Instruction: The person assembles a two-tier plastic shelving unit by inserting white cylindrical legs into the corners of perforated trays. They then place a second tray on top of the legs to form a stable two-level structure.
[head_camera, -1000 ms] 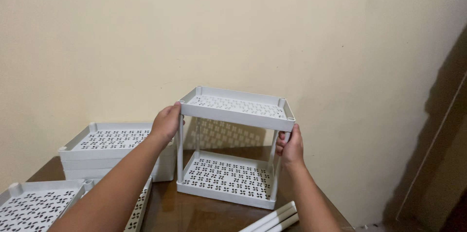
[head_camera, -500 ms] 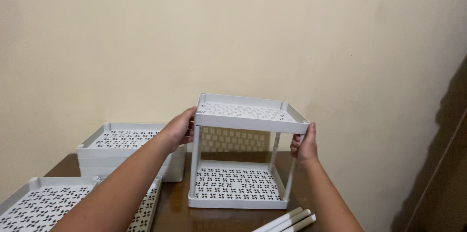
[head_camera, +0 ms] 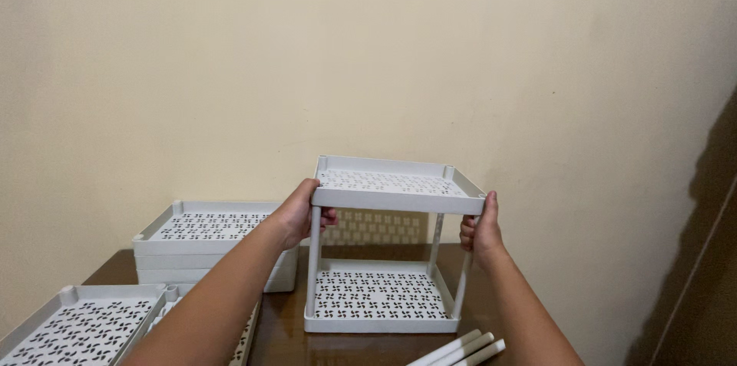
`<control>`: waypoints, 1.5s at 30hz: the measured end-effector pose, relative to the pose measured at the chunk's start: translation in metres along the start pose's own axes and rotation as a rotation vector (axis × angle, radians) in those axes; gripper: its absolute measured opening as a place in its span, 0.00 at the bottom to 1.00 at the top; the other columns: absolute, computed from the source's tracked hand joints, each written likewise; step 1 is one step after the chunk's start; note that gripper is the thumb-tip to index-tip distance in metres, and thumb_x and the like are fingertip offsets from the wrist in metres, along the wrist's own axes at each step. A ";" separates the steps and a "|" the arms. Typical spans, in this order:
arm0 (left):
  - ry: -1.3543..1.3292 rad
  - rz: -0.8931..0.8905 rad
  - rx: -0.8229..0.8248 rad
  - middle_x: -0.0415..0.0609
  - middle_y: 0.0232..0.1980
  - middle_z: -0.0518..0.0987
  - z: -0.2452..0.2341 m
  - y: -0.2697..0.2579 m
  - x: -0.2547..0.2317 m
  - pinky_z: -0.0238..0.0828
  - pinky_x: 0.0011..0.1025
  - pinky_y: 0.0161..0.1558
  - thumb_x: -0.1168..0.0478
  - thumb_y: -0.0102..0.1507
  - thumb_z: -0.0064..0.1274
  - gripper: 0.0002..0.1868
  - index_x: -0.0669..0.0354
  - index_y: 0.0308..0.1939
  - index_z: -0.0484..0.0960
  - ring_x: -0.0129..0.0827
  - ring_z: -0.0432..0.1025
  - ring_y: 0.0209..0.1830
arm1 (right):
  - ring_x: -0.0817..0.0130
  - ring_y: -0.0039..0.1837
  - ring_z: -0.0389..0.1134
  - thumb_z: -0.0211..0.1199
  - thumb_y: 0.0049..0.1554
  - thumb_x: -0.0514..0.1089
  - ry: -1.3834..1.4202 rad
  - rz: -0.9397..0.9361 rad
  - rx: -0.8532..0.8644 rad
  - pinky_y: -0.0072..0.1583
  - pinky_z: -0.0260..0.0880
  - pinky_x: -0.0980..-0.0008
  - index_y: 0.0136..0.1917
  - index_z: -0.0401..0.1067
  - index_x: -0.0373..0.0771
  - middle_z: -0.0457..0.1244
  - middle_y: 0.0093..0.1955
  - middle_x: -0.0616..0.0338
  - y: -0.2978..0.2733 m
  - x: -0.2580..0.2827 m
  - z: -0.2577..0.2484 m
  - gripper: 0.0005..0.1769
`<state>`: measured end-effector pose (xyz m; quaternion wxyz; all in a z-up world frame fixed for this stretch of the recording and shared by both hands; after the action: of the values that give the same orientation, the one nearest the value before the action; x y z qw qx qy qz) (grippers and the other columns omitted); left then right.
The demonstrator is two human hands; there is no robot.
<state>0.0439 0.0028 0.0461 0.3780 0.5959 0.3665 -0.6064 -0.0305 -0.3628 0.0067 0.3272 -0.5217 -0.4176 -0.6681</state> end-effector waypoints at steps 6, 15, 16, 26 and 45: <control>-0.073 0.013 -0.061 0.40 0.17 0.59 0.005 -0.001 0.001 0.60 0.34 0.32 0.27 0.63 0.28 0.33 0.49 0.39 0.74 0.32 0.59 0.20 | 0.73 0.23 0.35 0.22 0.53 0.90 0.126 0.118 0.110 0.30 0.37 0.68 0.25 0.44 0.51 0.37 0.19 0.71 0.002 0.006 -0.001 0.44; -0.144 0.017 -0.129 0.35 0.14 0.50 0.016 0.005 0.013 0.47 0.31 0.25 0.24 0.59 0.30 0.37 0.50 0.43 0.75 0.27 0.46 0.15 | 0.72 0.23 0.36 0.29 0.54 0.88 0.126 0.199 0.145 0.30 0.40 0.68 0.24 0.43 0.53 0.38 0.18 0.71 0.004 0.009 0.000 0.41; -0.141 0.040 -0.170 0.35 0.15 0.48 0.018 0.006 0.014 0.47 0.31 0.25 0.24 0.59 0.29 0.37 0.49 0.43 0.76 0.27 0.44 0.15 | 0.72 0.23 0.36 0.29 0.54 0.88 0.117 0.185 0.148 0.30 0.40 0.68 0.24 0.43 0.53 0.38 0.18 0.71 0.004 0.010 -0.001 0.41; -0.227 0.092 -0.274 0.37 0.16 0.49 0.016 0.024 0.024 0.43 0.34 0.24 0.30 0.61 0.33 0.29 0.51 0.31 0.66 0.29 0.44 0.15 | 0.72 0.23 0.37 0.30 0.54 0.86 0.120 0.172 0.138 0.30 0.42 0.67 0.25 0.45 0.52 0.38 0.19 0.70 0.001 0.009 -0.001 0.40; -0.210 0.119 -0.240 0.35 0.14 0.47 0.014 0.021 0.025 0.39 0.31 0.20 0.24 0.61 0.29 0.34 0.48 0.27 0.67 0.27 0.41 0.13 | 0.73 0.22 0.36 0.32 0.56 0.84 0.152 0.180 0.103 0.29 0.37 0.68 0.25 0.44 0.52 0.38 0.19 0.70 -0.005 0.015 0.006 0.39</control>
<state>0.0562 -0.0195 0.0214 0.5179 0.5005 0.3590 -0.5936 -0.0361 -0.3548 0.0207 0.4430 -0.4876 -0.3767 -0.6512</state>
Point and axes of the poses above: each hand's wrist, its own y-axis towards the middle knuckle, its own z-axis out of the palm, x = y × z, the point moved 2 cm from there along y, towards the middle knuckle
